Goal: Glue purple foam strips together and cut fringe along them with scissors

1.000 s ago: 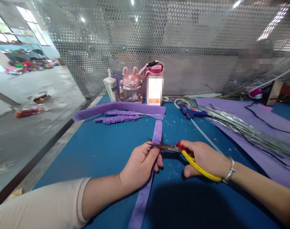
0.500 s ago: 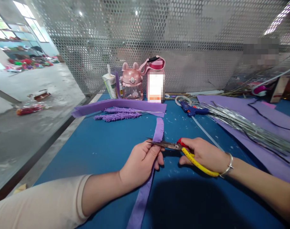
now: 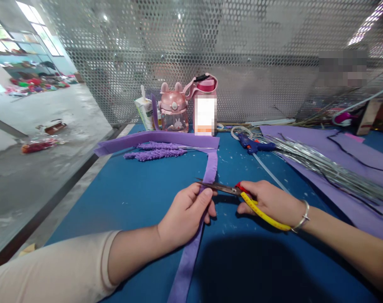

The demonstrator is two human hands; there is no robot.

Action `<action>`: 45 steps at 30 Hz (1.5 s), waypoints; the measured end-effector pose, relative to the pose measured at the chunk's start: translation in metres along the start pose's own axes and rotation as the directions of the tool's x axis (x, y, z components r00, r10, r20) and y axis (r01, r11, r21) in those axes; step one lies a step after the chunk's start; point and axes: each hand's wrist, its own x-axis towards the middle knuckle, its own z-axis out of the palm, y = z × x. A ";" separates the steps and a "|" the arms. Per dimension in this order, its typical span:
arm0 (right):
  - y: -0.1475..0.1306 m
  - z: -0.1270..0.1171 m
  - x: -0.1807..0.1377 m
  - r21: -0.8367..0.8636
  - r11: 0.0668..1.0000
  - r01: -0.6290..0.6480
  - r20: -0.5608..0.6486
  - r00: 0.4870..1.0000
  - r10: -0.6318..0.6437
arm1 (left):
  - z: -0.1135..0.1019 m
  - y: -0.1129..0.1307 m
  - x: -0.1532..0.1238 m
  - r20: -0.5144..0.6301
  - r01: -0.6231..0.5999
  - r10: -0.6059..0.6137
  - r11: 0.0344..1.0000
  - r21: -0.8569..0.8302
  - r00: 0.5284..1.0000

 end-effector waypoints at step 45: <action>-0.005 -0.008 -0.004 -0.050 0.998 0.034 0.033 0.999 -0.032 | -0.001 -0.005 0.007 0.043 -0.073 0.069 0.991 0.109 0.997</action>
